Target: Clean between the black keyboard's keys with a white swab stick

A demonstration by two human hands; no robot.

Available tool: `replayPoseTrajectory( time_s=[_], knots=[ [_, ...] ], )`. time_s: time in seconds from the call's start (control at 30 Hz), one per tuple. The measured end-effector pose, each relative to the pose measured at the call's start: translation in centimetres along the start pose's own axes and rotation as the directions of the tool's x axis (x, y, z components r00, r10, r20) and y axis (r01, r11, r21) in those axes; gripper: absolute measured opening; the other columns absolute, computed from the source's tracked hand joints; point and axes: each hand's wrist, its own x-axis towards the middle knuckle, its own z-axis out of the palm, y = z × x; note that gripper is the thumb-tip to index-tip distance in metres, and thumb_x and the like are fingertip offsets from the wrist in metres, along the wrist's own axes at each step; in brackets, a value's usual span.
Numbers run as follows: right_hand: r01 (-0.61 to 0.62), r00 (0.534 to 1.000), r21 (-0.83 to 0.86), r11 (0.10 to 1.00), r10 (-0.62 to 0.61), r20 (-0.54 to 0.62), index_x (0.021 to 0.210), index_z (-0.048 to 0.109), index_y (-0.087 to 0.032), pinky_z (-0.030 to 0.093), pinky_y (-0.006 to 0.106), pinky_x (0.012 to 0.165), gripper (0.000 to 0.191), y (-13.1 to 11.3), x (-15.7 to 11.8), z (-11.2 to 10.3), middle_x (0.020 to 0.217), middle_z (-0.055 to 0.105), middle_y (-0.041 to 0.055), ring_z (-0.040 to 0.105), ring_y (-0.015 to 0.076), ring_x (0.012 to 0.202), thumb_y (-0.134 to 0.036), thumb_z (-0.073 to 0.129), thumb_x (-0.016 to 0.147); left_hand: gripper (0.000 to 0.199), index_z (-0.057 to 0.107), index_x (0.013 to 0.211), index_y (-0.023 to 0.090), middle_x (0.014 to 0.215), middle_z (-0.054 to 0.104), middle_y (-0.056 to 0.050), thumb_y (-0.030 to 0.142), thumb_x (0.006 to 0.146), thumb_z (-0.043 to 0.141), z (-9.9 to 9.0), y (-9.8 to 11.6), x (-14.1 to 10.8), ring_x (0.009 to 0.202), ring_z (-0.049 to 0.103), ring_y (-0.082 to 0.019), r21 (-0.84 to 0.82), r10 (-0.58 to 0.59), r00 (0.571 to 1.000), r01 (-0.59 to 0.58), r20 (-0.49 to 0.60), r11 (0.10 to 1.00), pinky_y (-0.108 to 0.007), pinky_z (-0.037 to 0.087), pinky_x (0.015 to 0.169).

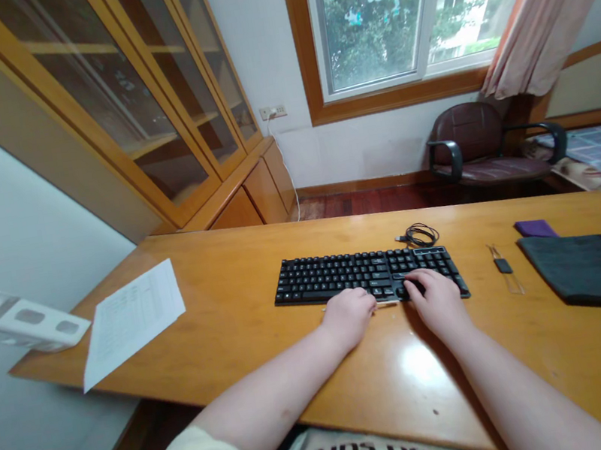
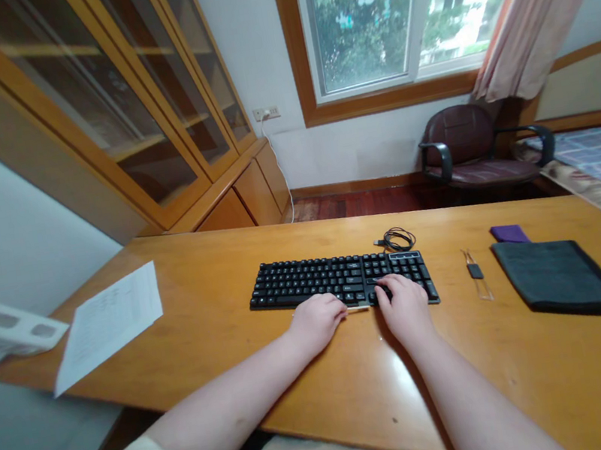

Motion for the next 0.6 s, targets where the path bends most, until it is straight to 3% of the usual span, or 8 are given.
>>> replayPoseTrajectory(
  time_s=[0.13, 0.27, 0.33, 0.43, 0.53, 0.6],
  knots=[
    [-0.008, 1.0, -0.03, 1.0, 0.008, 0.018, 0.088, 0.067, -0.019, 0.04, 0.034, 0.082, 0.024, -0.2, -0.1, 0.0, 0.096, 0.067, 0.0056, 0.059, 0.0205, 0.09, -0.031, 0.047, 0.083, 0.019, 0.067, 0.086, 0.021, 0.087, 0.064, -0.004, 0.029, 0.086, 0.05, 0.0, 0.4, 0.3, 0.083, 0.058, -0.017, -0.01, -0.13, 0.989, 0.131, 0.066, 0.991, -0.027, 0.044, 0.074],
    [-0.024, 0.999, -0.07, 0.997, 0.027, 0.038, 0.089, 0.067, -0.019, 0.039, 0.035, 0.082, 0.023, -0.5, -0.2, -0.2, 0.097, 0.067, 0.0055, 0.058, 0.0208, 0.091, -0.032, 0.049, 0.082, 0.018, 0.068, 0.084, 0.023, 0.087, 0.065, -0.003, 0.032, 0.084, 0.052, -1.5, -1.0, -0.8, 0.083, 0.059, -0.017, -0.043, -0.287, 0.952, 0.293, 0.109, 0.955, -0.027, 0.044, 0.074],
    [-0.026, 0.999, -0.075, 0.997, 0.029, 0.042, 0.089, 0.067, -0.019, 0.038, 0.035, 0.082, 0.022, -0.6, -0.2, -0.2, 0.096, 0.067, 0.0056, 0.058, 0.0209, 0.091, -0.032, 0.049, 0.082, 0.016, 0.068, 0.081, 0.023, 0.088, 0.065, -0.002, 0.033, 0.082, 0.054, -2.7, -2.6, -2.1, 0.083, 0.059, -0.018, -0.031, -0.386, 0.916, 0.392, 0.113, 0.92, -0.026, 0.043, 0.072],
    [-0.035, 0.998, -0.078, 0.996, 0.038, 0.044, 0.089, 0.066, -0.02, 0.037, 0.035, 0.082, 0.022, -0.7, -0.3, -0.2, 0.096, 0.067, 0.0052, 0.057, 0.021, 0.09, -0.032, 0.049, 0.082, 0.016, 0.067, 0.079, 0.023, 0.087, 0.066, -0.003, 0.032, 0.082, 0.054, -5.0, -5.1, -5.0, 0.081, 0.06, -0.019, 0.086, -0.556, 0.826, 0.55, 0.097, 0.831, -0.027, 0.042, 0.069],
    [-0.042, 0.998, -0.085, 0.996, 0.046, 0.043, 0.089, 0.066, -0.02, 0.037, 0.036, 0.082, 0.021, -0.7, -0.3, -0.1, 0.096, 0.066, 0.0056, 0.057, 0.0213, 0.09, -0.032, 0.05, 0.082, 0.021, 0.064, 0.081, 0.019, 0.086, 0.064, -0.007, 0.03, 0.085, 0.047, -7.1, -6.6, -7.8, 0.076, 0.06, -0.02, 0.273, -0.687, 0.727, 0.663, -0.014, 0.697, -0.029, 0.041, 0.065],
    [-0.044, 0.998, -0.088, 0.995, 0.048, 0.041, 0.089, 0.065, -0.019, 0.036, 0.036, 0.082, 0.021, -0.6, -0.3, 0.0, 0.095, 0.066, 0.0061, 0.057, 0.0215, 0.09, -0.033, 0.05, 0.082, 0.022, 0.063, 0.081, 0.018, 0.085, 0.063, -0.007, 0.029, 0.086, 0.045, -7.9, -6.6, -8.7, 0.075, 0.06, -0.02, 0.307, -0.701, 0.712, 0.676, -0.042, 0.67, -0.028, 0.041, 0.065]
  ],
)
